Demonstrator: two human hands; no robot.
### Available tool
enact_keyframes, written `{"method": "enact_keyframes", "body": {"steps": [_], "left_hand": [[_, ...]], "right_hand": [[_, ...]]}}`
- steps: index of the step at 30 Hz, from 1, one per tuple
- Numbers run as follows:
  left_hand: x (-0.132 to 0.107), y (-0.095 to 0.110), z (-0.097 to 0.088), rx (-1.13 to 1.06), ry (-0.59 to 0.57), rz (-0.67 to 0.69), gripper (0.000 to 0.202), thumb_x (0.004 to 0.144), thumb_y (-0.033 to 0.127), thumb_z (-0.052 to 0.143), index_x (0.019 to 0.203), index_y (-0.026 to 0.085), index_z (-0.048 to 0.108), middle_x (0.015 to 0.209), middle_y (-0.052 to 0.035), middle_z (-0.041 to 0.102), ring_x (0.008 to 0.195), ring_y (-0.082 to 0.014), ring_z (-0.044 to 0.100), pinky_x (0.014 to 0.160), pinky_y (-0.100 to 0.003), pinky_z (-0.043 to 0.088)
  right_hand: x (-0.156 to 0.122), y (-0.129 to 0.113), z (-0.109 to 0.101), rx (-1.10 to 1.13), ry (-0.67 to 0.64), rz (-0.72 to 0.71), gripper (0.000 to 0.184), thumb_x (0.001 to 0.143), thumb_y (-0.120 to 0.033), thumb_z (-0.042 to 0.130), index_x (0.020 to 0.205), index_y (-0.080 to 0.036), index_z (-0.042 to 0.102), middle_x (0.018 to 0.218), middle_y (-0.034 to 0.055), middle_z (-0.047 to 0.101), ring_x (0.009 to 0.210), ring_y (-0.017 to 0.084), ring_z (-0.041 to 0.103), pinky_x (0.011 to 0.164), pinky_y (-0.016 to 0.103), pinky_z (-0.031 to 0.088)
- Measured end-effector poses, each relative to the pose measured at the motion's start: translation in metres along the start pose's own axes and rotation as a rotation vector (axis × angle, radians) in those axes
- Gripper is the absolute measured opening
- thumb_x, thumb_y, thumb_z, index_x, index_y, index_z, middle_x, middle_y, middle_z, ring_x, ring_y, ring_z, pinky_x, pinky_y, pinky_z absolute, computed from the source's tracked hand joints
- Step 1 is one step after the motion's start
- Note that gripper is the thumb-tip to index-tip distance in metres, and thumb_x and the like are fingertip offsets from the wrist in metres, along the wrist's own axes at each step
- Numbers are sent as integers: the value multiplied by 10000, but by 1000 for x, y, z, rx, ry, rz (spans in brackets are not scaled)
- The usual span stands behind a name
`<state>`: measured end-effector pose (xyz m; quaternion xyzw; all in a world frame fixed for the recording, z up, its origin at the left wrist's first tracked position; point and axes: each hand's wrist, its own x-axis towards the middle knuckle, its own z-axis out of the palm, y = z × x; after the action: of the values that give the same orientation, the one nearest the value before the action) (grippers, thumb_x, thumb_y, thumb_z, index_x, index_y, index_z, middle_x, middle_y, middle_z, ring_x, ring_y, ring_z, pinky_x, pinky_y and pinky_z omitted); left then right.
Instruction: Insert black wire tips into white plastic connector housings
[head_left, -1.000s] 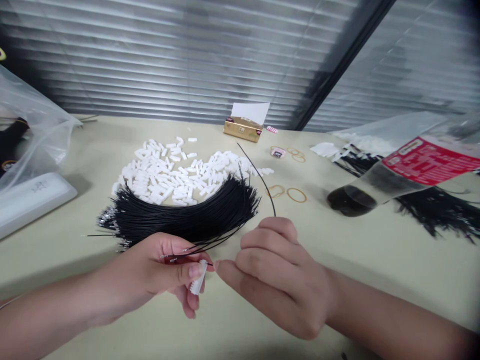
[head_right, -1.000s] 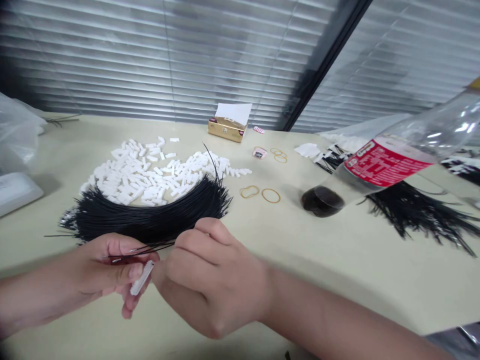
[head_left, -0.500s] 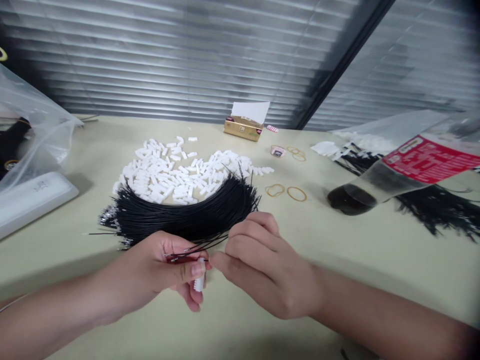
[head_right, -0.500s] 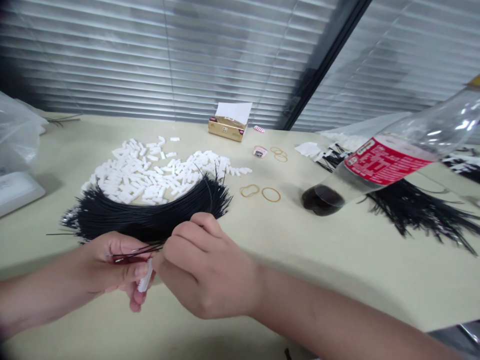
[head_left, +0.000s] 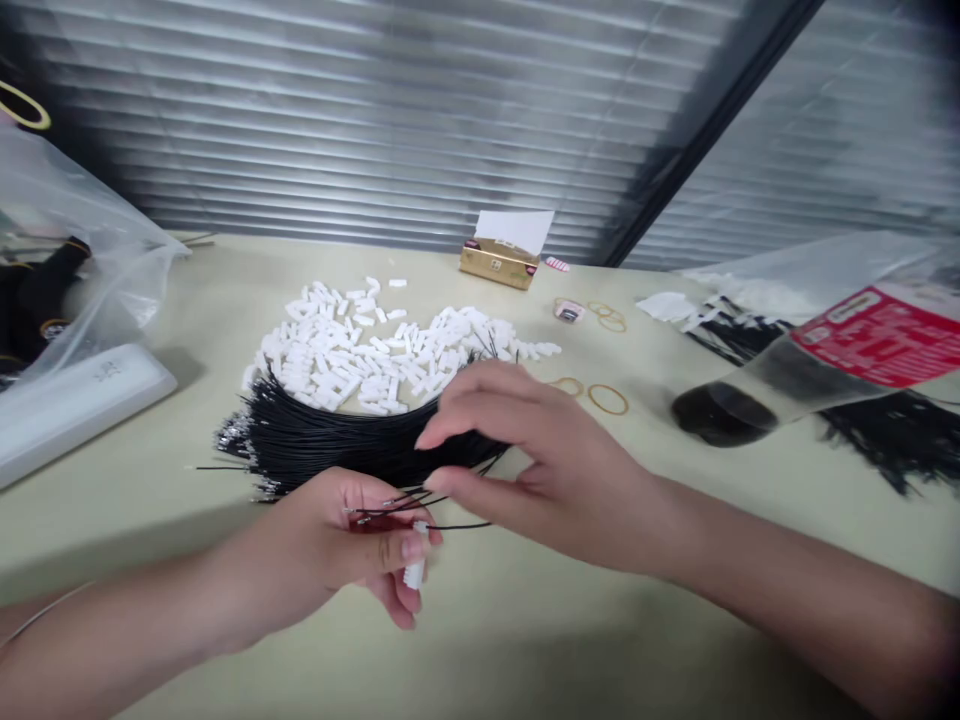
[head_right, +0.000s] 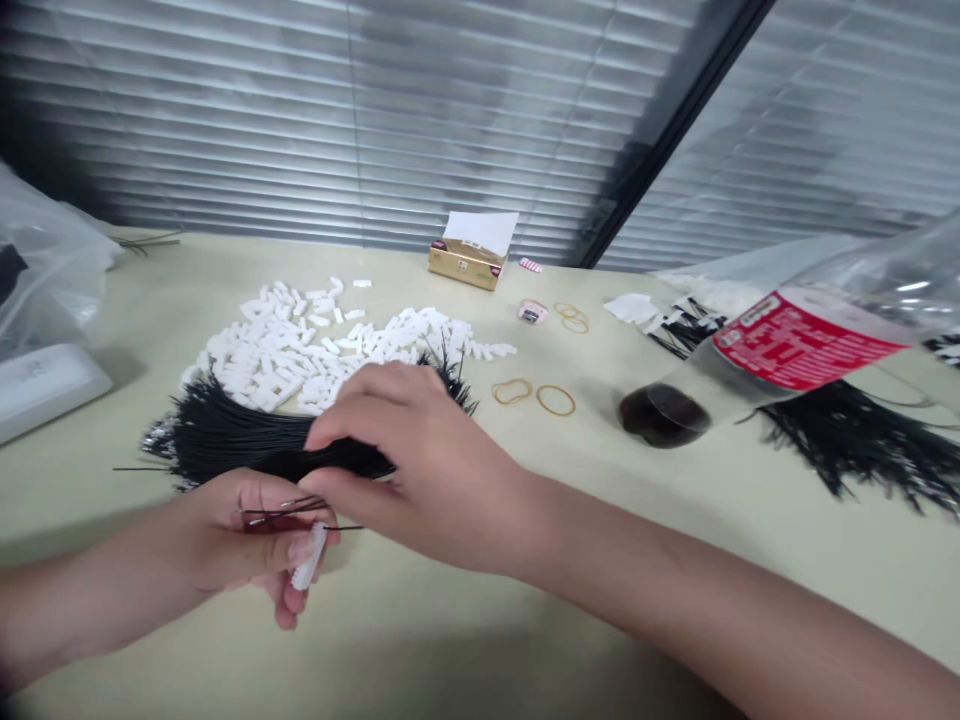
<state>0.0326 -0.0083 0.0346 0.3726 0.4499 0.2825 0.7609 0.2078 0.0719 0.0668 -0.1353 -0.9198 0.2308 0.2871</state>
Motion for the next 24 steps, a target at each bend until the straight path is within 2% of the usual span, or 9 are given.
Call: {"method": "enact_keyframes", "body": {"steps": [4,7,9,12,15,18,20,22,24], "left_hand": [[0,1,0,-15,33,-4,185,708,268,697,624,120,624,601,18,611,585,-105,612,652,-226,522],[0,1,0,-53,63,-16,153,679,239,722,637,126,627,597,23,614,580,-103,610,646,-224,515],[0,1,0,-77,50,-7,185,648,254,752,626,127,619,584,30,597,576,-103,600,624,-222,508],[-1,1,1,-100,18,29,225,654,295,753,620,128,607,581,45,563,582,-93,580,624,-222,500],[-1,0,0,-88,33,42,218,668,297,746,654,130,607,619,49,565,598,-85,572,659,-228,488],[-2,-1,-1,-60,49,35,201,671,276,746,673,130,607,638,44,582,622,-87,568,678,-231,479],[-3,-2,-2,-64,47,40,177,670,250,745,683,132,613,647,38,601,639,-91,570,687,-231,478],[-3,-2,-2,-74,47,40,157,665,224,747,683,132,622,661,30,622,660,-94,578,696,-224,478],[-3,-1,-1,-76,44,33,142,667,211,746,680,132,629,658,28,631,661,-91,577,687,-211,476]], "right_hand": [[24,-7,13,-11,-303,0,42,776,-147,632,744,-131,655,777,2,584,773,96,522,804,282,354],[32,-8,22,-46,-408,-1,127,815,-96,564,720,-131,640,770,4,589,772,105,517,798,295,369],[32,-6,23,-32,-381,-23,150,842,-100,538,728,-130,630,769,4,593,765,102,521,782,283,387],[27,-6,16,19,-241,-14,145,867,-105,503,755,-116,594,770,5,602,741,87,535,707,230,423],[21,-18,-3,25,21,31,98,875,-80,474,831,-144,534,771,-15,598,698,66,549,625,183,441],[10,-43,-24,-8,272,4,152,875,-49,459,881,-196,498,793,-17,564,746,65,561,642,164,450],[-1,-55,-27,10,275,0,202,855,-13,448,857,-203,518,793,2,546,790,86,561,645,180,448],[-11,-57,-20,34,151,56,181,839,-11,465,847,-176,540,795,8,549,760,76,547,648,168,450],[-21,-48,-4,30,-3,159,122,859,-59,472,855,-153,550,807,9,555,737,65,533,657,159,451]]}}
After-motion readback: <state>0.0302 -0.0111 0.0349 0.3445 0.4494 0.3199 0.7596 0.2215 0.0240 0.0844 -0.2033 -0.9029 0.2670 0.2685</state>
